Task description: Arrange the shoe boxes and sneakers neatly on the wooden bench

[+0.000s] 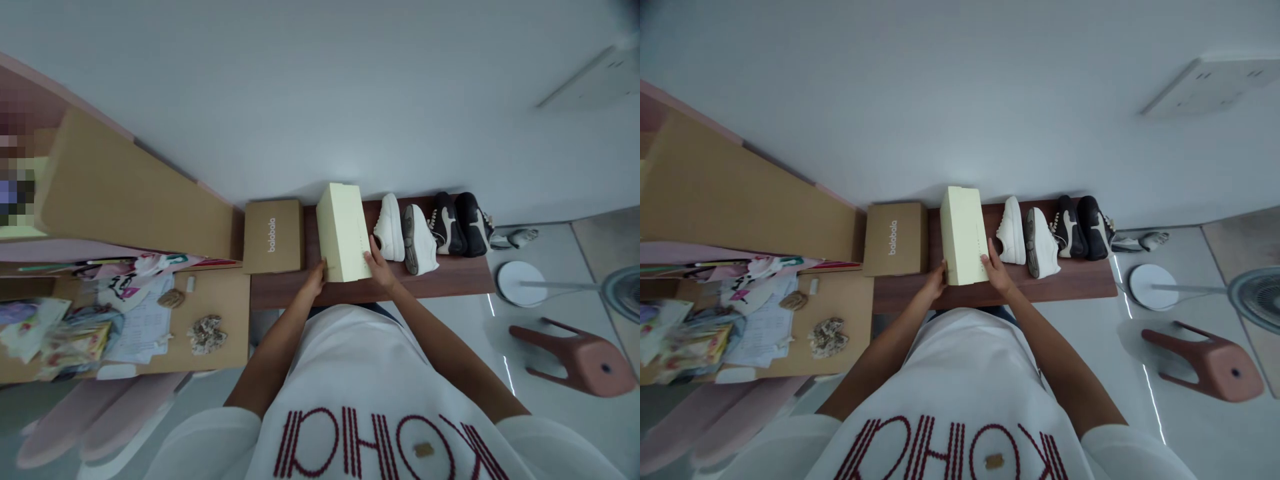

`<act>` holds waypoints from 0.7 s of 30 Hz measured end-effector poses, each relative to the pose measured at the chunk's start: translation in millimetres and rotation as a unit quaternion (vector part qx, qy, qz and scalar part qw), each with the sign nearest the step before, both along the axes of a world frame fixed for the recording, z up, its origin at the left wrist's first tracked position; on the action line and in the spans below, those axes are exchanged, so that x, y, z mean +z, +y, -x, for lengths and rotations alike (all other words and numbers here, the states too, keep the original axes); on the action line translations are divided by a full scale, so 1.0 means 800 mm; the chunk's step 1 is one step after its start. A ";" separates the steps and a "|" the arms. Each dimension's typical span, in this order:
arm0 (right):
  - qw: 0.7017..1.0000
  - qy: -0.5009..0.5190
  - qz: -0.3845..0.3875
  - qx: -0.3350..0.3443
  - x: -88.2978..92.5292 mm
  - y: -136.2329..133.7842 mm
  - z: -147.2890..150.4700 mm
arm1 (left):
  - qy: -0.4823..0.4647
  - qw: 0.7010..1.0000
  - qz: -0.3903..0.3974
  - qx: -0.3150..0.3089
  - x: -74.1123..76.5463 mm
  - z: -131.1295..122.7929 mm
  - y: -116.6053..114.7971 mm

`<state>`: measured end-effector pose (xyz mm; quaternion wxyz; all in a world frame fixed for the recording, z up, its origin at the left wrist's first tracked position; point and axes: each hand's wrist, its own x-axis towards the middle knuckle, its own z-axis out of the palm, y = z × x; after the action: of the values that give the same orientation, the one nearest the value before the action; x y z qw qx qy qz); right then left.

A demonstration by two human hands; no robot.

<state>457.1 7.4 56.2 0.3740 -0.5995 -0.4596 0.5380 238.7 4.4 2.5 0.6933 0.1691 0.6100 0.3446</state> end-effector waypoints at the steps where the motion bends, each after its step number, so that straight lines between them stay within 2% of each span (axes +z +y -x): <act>1: 1.000 -0.012 -0.006 -0.007 -0.002 0.001 -0.009 | -0.022 0.999 0.027 0.005 -0.003 -0.002 0.000; 3: 0.999 -0.033 -0.013 -0.020 -0.007 0.005 -0.026 | -0.055 0.997 0.060 0.014 -0.006 -0.005 0.000; 6: 0.998 -0.059 -0.018 -0.030 -0.015 0.009 -0.045 | -0.067 0.996 0.044 0.024 -0.001 -0.002 -0.006; 10: 0.996 -0.078 -0.020 -0.031 -0.021 0.006 -0.055 | -0.090 0.996 0.017 0.022 0.017 0.010 -0.022; 14: 0.997 -0.068 0.030 -0.024 -0.016 -0.004 -0.057 | -0.103 0.994 -0.010 0.039 0.039 0.017 -0.040; 17: 0.998 -0.014 0.058 0.013 -0.006 -0.006 -0.052 | -0.086 0.994 -0.027 0.064 0.051 0.018 -0.048; 21: 0.993 0.037 0.076 0.081 0.009 0.004 -0.035 | -0.054 0.994 -0.031 0.093 0.055 0.020 -0.048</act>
<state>485.0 10.3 63.1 0.2997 -0.5668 -0.4503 0.6214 222.5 -34.1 46.2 0.6849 0.1143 0.5734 0.4349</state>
